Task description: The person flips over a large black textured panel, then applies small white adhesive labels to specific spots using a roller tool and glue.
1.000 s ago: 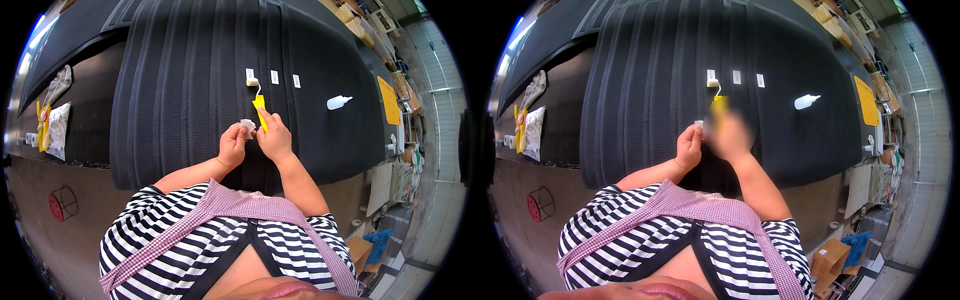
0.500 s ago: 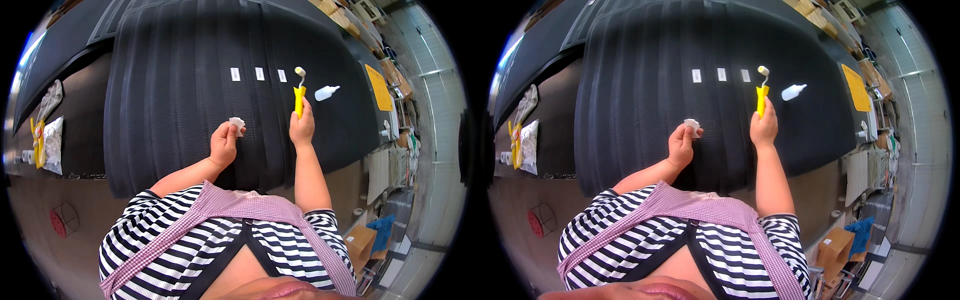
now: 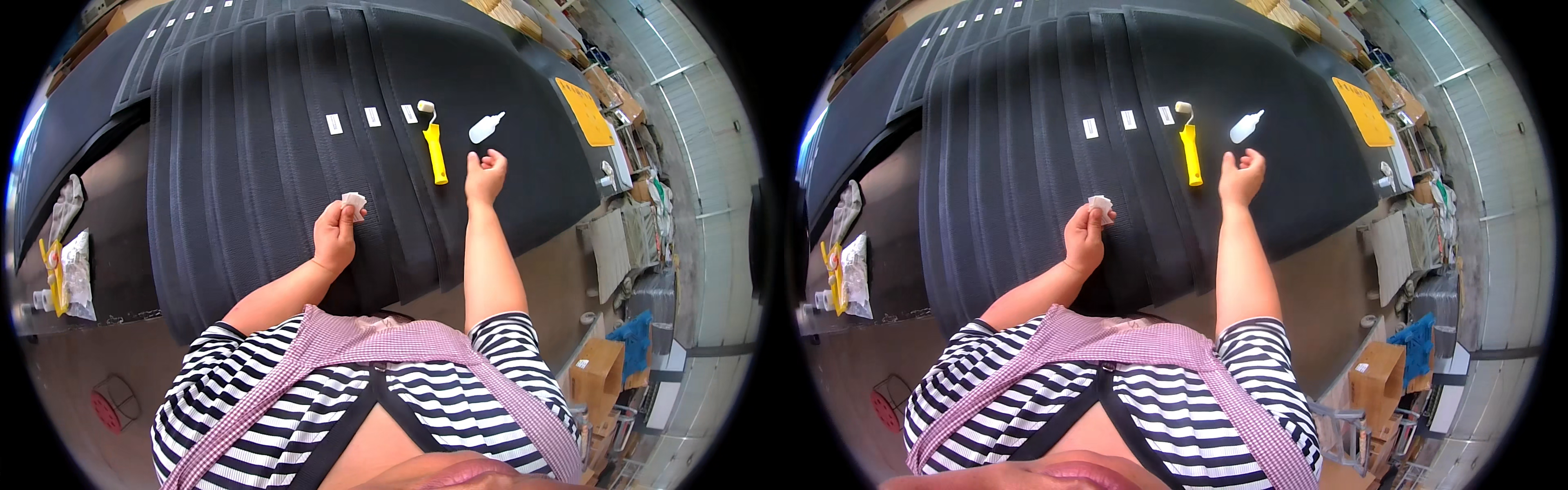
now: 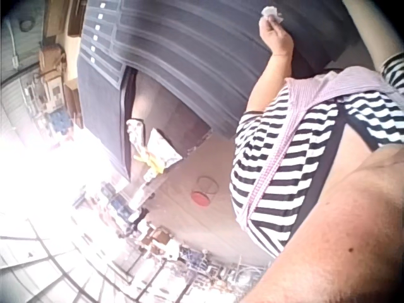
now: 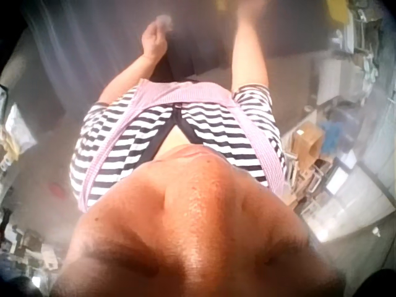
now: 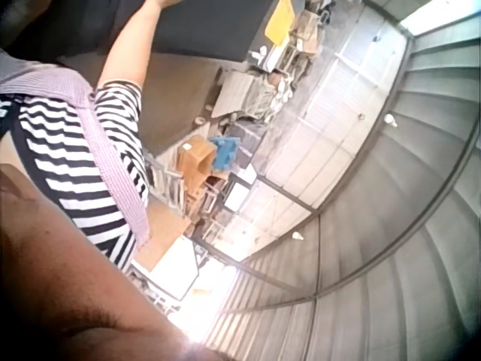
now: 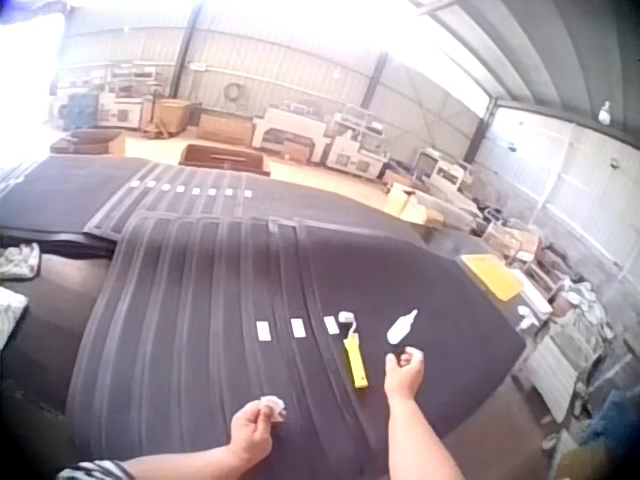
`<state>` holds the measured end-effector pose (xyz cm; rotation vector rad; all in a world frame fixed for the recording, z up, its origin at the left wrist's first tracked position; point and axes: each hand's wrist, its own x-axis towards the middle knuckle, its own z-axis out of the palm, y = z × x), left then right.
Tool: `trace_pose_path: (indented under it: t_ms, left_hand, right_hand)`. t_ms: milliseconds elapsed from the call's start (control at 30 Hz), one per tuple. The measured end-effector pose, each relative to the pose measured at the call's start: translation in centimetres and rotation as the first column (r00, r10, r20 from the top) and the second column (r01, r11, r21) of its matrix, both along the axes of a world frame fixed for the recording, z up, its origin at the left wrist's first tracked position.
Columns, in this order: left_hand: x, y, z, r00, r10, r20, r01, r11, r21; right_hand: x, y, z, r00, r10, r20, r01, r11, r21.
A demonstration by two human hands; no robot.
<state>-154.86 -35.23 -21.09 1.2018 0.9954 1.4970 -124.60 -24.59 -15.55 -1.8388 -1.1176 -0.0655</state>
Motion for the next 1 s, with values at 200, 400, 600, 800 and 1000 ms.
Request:
trace_pose_path:
  t_ms: [200,400,600,800,1000]
  left_hand:
    - [0.3,-0.2,1.0,0.972,0.027,-0.234,-0.018,0.999,0.042]
    - [-0.1,-0.6,1.9,0.895,0.062,-0.441,-0.028,0.996,0.082]
    - [-0.3,-1.0,2.2,0.882,0.066,-0.466,-0.042,0.997,0.062]
    - [-3.6,-3.3,4.2,0.915,-0.102,-0.391,0.046,0.988,-0.149]
    - [-8.4,-5.4,2.4,0.801,-0.001,-0.598,0.040,0.998,0.052]
  right_hand:
    - [6.8,7.8,-2.6,0.953,0.108,-0.282,-0.094,0.994,0.063]
    - [6.3,9.7,-2.1,0.934,0.039,-0.355,-0.011,0.997,0.080]
    - [-4.2,3.0,4.8,0.214,0.621,-0.754,-0.491,0.736,0.466]
    - [-14.9,4.0,1.8,-0.291,0.325,-0.900,-0.550,0.712,0.436]
    - [-21.3,7.8,-0.2,-0.033,0.336,-0.941,-0.678,0.684,0.268]
